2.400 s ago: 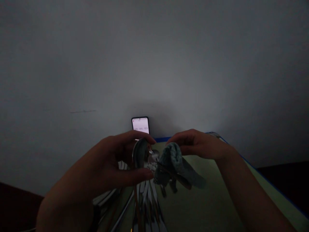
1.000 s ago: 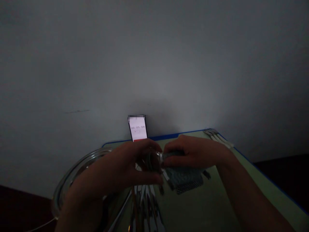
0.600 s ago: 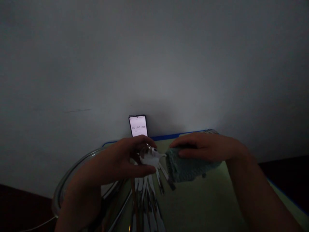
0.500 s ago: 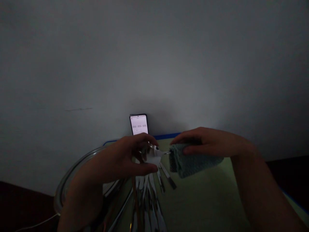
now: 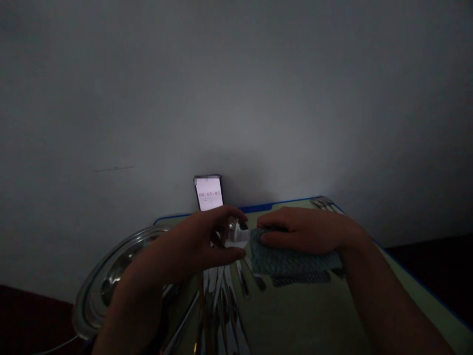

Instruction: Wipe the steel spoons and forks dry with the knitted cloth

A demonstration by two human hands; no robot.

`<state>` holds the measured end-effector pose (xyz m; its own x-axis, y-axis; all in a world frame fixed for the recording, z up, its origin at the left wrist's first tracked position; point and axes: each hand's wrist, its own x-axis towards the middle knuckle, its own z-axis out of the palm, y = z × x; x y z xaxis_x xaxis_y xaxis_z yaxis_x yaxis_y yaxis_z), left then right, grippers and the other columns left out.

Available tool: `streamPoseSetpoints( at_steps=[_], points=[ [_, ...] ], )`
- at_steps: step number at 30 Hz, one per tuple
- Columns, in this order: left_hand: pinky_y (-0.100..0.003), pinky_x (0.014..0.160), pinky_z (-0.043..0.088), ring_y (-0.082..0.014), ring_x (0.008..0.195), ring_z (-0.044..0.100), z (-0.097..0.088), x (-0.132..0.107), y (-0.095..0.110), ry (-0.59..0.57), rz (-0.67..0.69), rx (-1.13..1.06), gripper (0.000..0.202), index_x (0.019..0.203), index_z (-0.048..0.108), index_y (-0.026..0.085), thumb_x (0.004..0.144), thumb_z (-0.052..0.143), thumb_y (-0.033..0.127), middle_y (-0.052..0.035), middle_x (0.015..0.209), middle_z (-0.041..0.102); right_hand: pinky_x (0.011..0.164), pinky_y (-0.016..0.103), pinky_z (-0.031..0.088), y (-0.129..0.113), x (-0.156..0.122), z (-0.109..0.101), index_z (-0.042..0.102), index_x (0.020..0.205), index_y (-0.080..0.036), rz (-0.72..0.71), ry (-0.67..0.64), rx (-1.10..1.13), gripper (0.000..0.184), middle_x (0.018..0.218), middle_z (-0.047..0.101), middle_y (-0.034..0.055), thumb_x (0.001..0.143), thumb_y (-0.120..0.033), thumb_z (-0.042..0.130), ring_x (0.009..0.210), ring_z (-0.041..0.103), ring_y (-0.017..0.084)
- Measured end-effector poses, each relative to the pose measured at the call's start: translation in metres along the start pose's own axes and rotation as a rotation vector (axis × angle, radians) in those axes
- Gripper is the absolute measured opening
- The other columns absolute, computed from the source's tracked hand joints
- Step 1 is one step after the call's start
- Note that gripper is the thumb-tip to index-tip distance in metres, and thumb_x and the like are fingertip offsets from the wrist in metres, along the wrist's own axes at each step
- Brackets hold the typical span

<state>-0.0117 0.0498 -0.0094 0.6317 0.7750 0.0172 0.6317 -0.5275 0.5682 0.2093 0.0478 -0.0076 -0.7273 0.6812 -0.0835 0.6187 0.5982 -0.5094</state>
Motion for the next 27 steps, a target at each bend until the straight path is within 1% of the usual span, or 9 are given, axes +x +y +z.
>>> streamPoseSetpoints(
  at_steps=[8, 11, 14, 16, 19, 21, 23, 24, 27],
  points=[
    [-0.021, 0.054, 0.041, -0.0124, 0.061, 0.053, -0.006, -0.005, -0.005, -0.015, -0.037, 0.064, 0.034, 0.104, 0.053, 0.021, 0.073, 0.062, 0.033, 0.003, 0.073, 0.058, 0.061, 0.023, 0.036, 0.01, 0.014, 0.006, 0.054, 0.08, -0.017, -0.046, -0.043, 0.108, 0.023, 0.076, 0.055, -0.0001, 0.088, -0.034, 0.041, 0.07, 0.05, 0.012],
    [-0.021, 0.055, 0.043, -0.0131, 0.065, 0.055, -0.011, -0.01, -0.004, 0.028, -0.005, 0.01, 0.033, 0.102, 0.053, 0.02, 0.073, 0.063, 0.031, 0.0018, 0.076, 0.059, 0.059, 0.023, 0.037, 0.016, 0.001, -0.001, 0.056, 0.082, -0.017, 0.001, -0.059, 0.159, 0.026, 0.074, 0.054, -0.0007, 0.088, -0.037, 0.042, 0.067, 0.049, 0.011],
    [-0.02, 0.056, 0.045, -0.0128, 0.069, 0.056, -0.012, -0.012, -0.003, 0.085, 0.05, -0.091, 0.034, 0.102, 0.053, 0.021, 0.072, 0.066, 0.029, 0.0009, 0.081, 0.06, 0.058, 0.022, 0.04, 0.028, -0.018, -0.009, 0.058, 0.085, -0.018, 0.105, 0.002, 0.264, 0.03, 0.076, 0.055, -0.0001, 0.087, -0.044, 0.043, 0.066, 0.05, 0.012],
    [-0.018, 0.056, 0.046, -0.011, 0.066, 0.056, -0.012, -0.012, -0.004, 0.119, 0.092, -0.186, 0.036, 0.103, 0.055, 0.021, 0.07, 0.069, 0.026, 0.0018, 0.079, 0.06, 0.06, 0.022, 0.042, 0.034, -0.026, -0.011, 0.06, 0.088, -0.019, 0.146, 0.035, 0.344, 0.031, 0.079, 0.057, 0.0009, 0.085, -0.047, 0.046, 0.068, 0.052, 0.013],
    [-0.018, 0.06, 0.05, -0.0106, 0.065, 0.059, -0.008, -0.006, -0.007, 0.19, 0.173, -0.436, 0.041, 0.105, 0.059, 0.022, 0.067, 0.073, 0.02, 0.0017, 0.076, 0.062, 0.061, 0.024, 0.043, 0.037, -0.024, -0.009, 0.062, 0.084, -0.019, 0.114, 0.083, 0.44, 0.033, 0.077, 0.058, 0.0016, 0.083, -0.049, 0.047, 0.068, 0.052, 0.014],
    [-0.02, 0.06, 0.052, -0.0123, 0.064, 0.061, -0.003, 0.003, -0.009, 0.273, 0.26, -0.693, 0.043, 0.108, 0.06, 0.022, 0.067, 0.073, 0.022, 0.0002, 0.075, 0.065, 0.06, 0.024, 0.043, 0.034, -0.016, -0.006, 0.061, 0.08, -0.019, 0.049, 0.147, 0.499, 0.034, 0.074, 0.057, 0.0014, 0.081, -0.051, 0.049, 0.067, 0.051, 0.014],
    [-0.018, 0.05, 0.051, -0.0107, 0.058, 0.059, 0.003, 0.013, -0.009, 0.443, 0.348, -0.94, 0.035, 0.106, 0.063, 0.021, 0.073, 0.068, 0.031, 0.0002, 0.07, 0.064, 0.06, 0.024, 0.042, 0.029, -0.009, -0.002, 0.06, 0.076, -0.019, -0.013, 0.225, 0.542, 0.033, 0.072, 0.055, 0.0007, 0.079, -0.051, 0.051, 0.066, 0.05, 0.014],
    [-0.016, 0.046, 0.05, -0.0105, 0.059, 0.059, 0.006, 0.017, -0.008, 0.513, 0.335, -1.034, 0.031, 0.103, 0.065, 0.021, 0.074, 0.066, 0.032, 0.0005, 0.069, 0.063, 0.06, 0.024, 0.042, 0.028, -0.006, -0.001, 0.059, 0.075, -0.019, -0.03, 0.259, 0.564, 0.032, 0.071, 0.054, 0.0002, 0.08, -0.05, 0.051, 0.066, 0.049, 0.013],
    [-0.014, 0.043, 0.048, -0.0104, 0.062, 0.059, 0.012, 0.024, -0.005, 0.542, 0.292, -1.094, 0.023, 0.095, 0.069, 0.019, 0.073, 0.068, 0.025, -0.0004, 0.071, 0.063, 0.058, 0.023, 0.04, 0.026, -0.003, 0.0, 0.056, 0.075, -0.019, -0.041, 0.285, 0.628, 0.029, 0.07, 0.051, -0.0011, 0.083, -0.045, 0.048, 0.064, 0.048, 0.012]
  ],
)
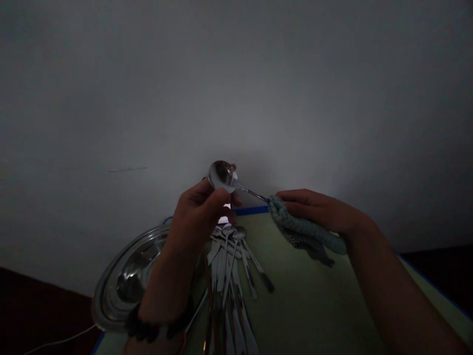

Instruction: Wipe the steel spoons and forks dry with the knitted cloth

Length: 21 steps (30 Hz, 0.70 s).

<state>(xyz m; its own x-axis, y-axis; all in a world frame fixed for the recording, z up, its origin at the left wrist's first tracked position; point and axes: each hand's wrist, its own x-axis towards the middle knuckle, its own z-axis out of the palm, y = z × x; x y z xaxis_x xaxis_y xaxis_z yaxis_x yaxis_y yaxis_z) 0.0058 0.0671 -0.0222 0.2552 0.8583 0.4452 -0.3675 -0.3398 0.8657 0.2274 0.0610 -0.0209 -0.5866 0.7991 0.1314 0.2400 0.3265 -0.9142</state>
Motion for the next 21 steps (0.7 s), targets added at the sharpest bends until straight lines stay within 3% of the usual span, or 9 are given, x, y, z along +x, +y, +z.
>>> streamPoseSetpoints(
  at_steps=[3, 5, 9, 12, 17, 21],
  points=[
    [-0.017, 0.052, 0.052, -0.0108, 0.061, 0.062, 0.004, -0.002, -0.003, -0.004, -0.065, 0.123, 0.016, 0.089, 0.071, 0.018, 0.074, 0.068, 0.02, -0.0015, 0.068, 0.066, 0.057, 0.023, 0.039, 0.001, 0.002, 0.004, 0.055, 0.079, -0.018, 0.006, -0.04, -0.005, 0.026, 0.071, 0.05, -0.002, 0.086, -0.041, 0.046, 0.064, 0.047, 0.011],
    [-0.018, 0.055, 0.051, -0.0098, 0.057, 0.061, 0.007, -0.003, -0.004, 0.068, -0.061, 0.175, 0.01, 0.081, 0.072, 0.017, 0.077, 0.065, 0.024, -0.0011, 0.063, 0.066, 0.061, 0.024, 0.039, 0.002, 0.008, 0.012, 0.055, 0.083, -0.018, -0.036, -0.039, -0.016, 0.025, 0.074, 0.051, -0.0015, 0.088, -0.04, 0.044, 0.068, 0.048, 0.011],
    [-0.016, 0.053, 0.047, -0.0067, 0.053, 0.056, 0.01, 0.002, -0.005, 0.3, 0.105, 0.169, 0.014, 0.072, 0.07, 0.016, 0.079, 0.061, 0.024, 0.0025, 0.056, 0.058, 0.066, 0.025, 0.039, 0.003, 0.023, 0.037, 0.051, 0.084, -0.019, -0.155, 0.077, -0.135, 0.024, 0.078, 0.052, -0.0008, 0.091, -0.038, 0.038, 0.073, 0.048, 0.012],
    [-0.016, 0.052, 0.047, -0.006, 0.052, 0.054, 0.011, 0.006, -0.001, 0.401, 0.179, 0.094, 0.017, 0.065, 0.068, 0.015, 0.079, 0.06, 0.022, 0.0035, 0.054, 0.054, 0.064, 0.025, 0.038, -0.001, 0.028, 0.046, 0.048, 0.083, -0.019, -0.184, 0.103, -0.259, 0.023, 0.077, 0.052, -0.0008, 0.092, -0.036, 0.037, 0.071, 0.047, 0.012],
    [-0.02, 0.057, 0.051, -0.0072, 0.055, 0.055, 0.01, 0.005, 0.006, 0.423, 0.155, 0.022, 0.023, 0.056, 0.06, 0.015, 0.078, 0.059, 0.022, 0.0021, 0.063, 0.056, 0.061, 0.025, 0.037, -0.009, 0.015, 0.026, 0.052, 0.087, -0.018, -0.124, 0.059, -0.377, 0.028, 0.077, 0.053, -0.0002, 0.091, -0.041, 0.036, 0.07, 0.049, 0.013],
    [-0.019, 0.054, 0.049, -0.0074, 0.053, 0.053, 0.004, 0.006, 0.009, 0.474, 0.136, -0.044, 0.02, 0.063, 0.061, 0.016, 0.08, 0.055, 0.024, 0.0046, 0.055, 0.047, 0.059, 0.024, 0.037, -0.009, 0.0, 0.004, 0.056, 0.087, -0.018, -0.047, 0.034, -0.405, 0.027, 0.075, 0.054, -0.0002, 0.089, -0.04, 0.041, 0.067, 0.049, 0.013]
  ],
)
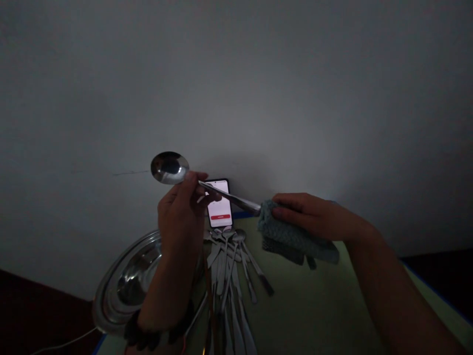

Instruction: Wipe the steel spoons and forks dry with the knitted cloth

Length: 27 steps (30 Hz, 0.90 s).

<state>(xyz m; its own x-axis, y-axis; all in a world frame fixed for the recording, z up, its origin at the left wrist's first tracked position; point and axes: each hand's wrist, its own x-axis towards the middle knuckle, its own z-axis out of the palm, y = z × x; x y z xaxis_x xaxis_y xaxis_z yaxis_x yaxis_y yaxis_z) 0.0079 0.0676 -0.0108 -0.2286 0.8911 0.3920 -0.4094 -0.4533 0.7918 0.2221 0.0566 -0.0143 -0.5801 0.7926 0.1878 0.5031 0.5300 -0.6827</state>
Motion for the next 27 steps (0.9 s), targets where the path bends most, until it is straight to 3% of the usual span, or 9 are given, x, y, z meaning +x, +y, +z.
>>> streamPoseSetpoints(
  at_steps=[4, 6, 8, 10, 12, 16, 19, 23, 27],
  points=[
    [-0.017, 0.047, 0.045, -0.0072, 0.049, 0.047, -0.004, 0.002, 0.0, -0.105, -0.123, 0.023, 0.025, 0.064, 0.059, 0.017, 0.085, 0.05, 0.027, 0.0055, 0.051, 0.039, 0.059, 0.024, 0.039, 0.012, 0.004, 0.0, 0.056, 0.08, -0.019, 0.099, 0.335, 0.291, 0.025, 0.071, 0.053, -0.0022, 0.082, -0.043, 0.052, 0.065, 0.048, 0.012],
    [-0.019, 0.048, 0.046, -0.0085, 0.051, 0.05, -0.005, 0.0, 0.001, -0.226, -0.185, 0.129, 0.026, 0.063, 0.058, 0.017, 0.085, 0.051, 0.029, 0.0037, 0.053, 0.046, 0.065, 0.026, 0.042, 0.015, 0.014, 0.006, 0.057, 0.085, -0.021, 0.092, 0.56, 0.654, 0.025, 0.074, 0.056, -0.0024, 0.079, -0.045, 0.054, 0.069, 0.051, 0.013],
    [-0.022, 0.053, 0.05, -0.0113, 0.057, 0.056, -0.008, -0.004, 0.003, -0.394, -0.262, 0.299, 0.025, 0.065, 0.058, 0.016, 0.084, 0.053, 0.032, 0.0003, 0.062, 0.057, 0.071, 0.03, 0.046, 0.015, 0.026, 0.014, 0.058, 0.081, -0.022, 0.115, 0.67, 1.068, 0.024, 0.072, 0.059, -0.0019, 0.076, -0.045, 0.055, 0.071, 0.055, 0.016],
    [-0.024, 0.056, 0.051, -0.0129, 0.062, 0.059, -0.009, -0.007, 0.006, -0.55, -0.307, 0.496, 0.028, 0.07, 0.059, 0.016, 0.085, 0.052, 0.039, -0.0006, 0.069, 0.06, 0.076, 0.035, 0.047, 0.013, 0.036, 0.023, 0.055, 0.071, -0.024, 0.181, 0.609, 1.411, 0.02, 0.066, 0.059, -0.0019, 0.074, -0.043, 0.054, 0.072, 0.056, 0.018],
    [-0.022, 0.048, 0.047, -0.0121, 0.055, 0.056, -0.009, -0.01, 0.01, -0.604, -0.298, 0.649, 0.031, 0.074, 0.057, 0.017, 0.086, 0.048, 0.044, 0.0009, 0.062, 0.057, 0.078, 0.039, 0.048, 0.011, 0.042, 0.03, 0.054, 0.068, -0.025, 0.192, 0.567, 1.602, 0.019, 0.063, 0.059, -0.0017, 0.074, -0.043, 0.054, 0.075, 0.058, 0.019],
    [-0.018, 0.037, 0.031, -0.0082, 0.041, 0.039, -0.006, -0.01, 0.015, -0.49, -0.188, 0.769, 0.034, 0.066, 0.05, 0.019, 0.086, 0.044, 0.045, 0.0053, 0.048, 0.043, 0.083, 0.041, 0.047, 0.013, 0.047, 0.041, 0.058, 0.079, -0.025, 0.093, 0.524, 1.55, 0.023, 0.08, 0.066, 0.0038, 0.075, -0.046, 0.049, 0.095, 0.056, 0.023],
    [-0.016, 0.038, 0.029, -0.0075, 0.043, 0.038, -0.007, -0.007, 0.013, -0.469, -0.219, 0.752, 0.024, 0.072, 0.053, 0.019, 0.085, 0.047, 0.038, 0.0053, 0.053, 0.043, 0.088, 0.041, 0.044, 0.019, 0.048, 0.045, 0.058, 0.083, -0.025, 0.044, 0.549, 1.543, 0.029, 0.092, 0.066, 0.0048, 0.074, -0.049, 0.046, 0.105, 0.054, 0.023],
    [-0.019, 0.045, 0.04, -0.0097, 0.05, 0.05, -0.008, -0.008, 0.007, -0.694, -0.282, 0.77, 0.019, 0.084, 0.058, 0.017, 0.084, 0.048, 0.033, -0.0004, 0.066, 0.058, 0.09, 0.04, 0.043, 0.022, 0.048, 0.046, 0.059, 0.089, -0.024, -0.011, 0.517, 1.549, 0.032, 0.106, 0.064, 0.0032, 0.071, -0.048, 0.049, 0.109, 0.052, 0.023],
    [-0.019, 0.04, 0.041, -0.0105, 0.044, 0.057, 0.0, -0.014, 0.004, -0.826, -0.418, 0.848, 0.029, 0.075, 0.06, 0.017, 0.085, 0.042, 0.038, -0.0033, 0.071, 0.065, 0.085, 0.036, 0.047, 0.017, 0.045, 0.044, 0.059, 0.09, -0.021, 0.023, 0.548, 1.685, 0.035, 0.1, 0.066, 0.0037, 0.074, -0.05, 0.047, 0.099, 0.057, 0.022]
  ],
)
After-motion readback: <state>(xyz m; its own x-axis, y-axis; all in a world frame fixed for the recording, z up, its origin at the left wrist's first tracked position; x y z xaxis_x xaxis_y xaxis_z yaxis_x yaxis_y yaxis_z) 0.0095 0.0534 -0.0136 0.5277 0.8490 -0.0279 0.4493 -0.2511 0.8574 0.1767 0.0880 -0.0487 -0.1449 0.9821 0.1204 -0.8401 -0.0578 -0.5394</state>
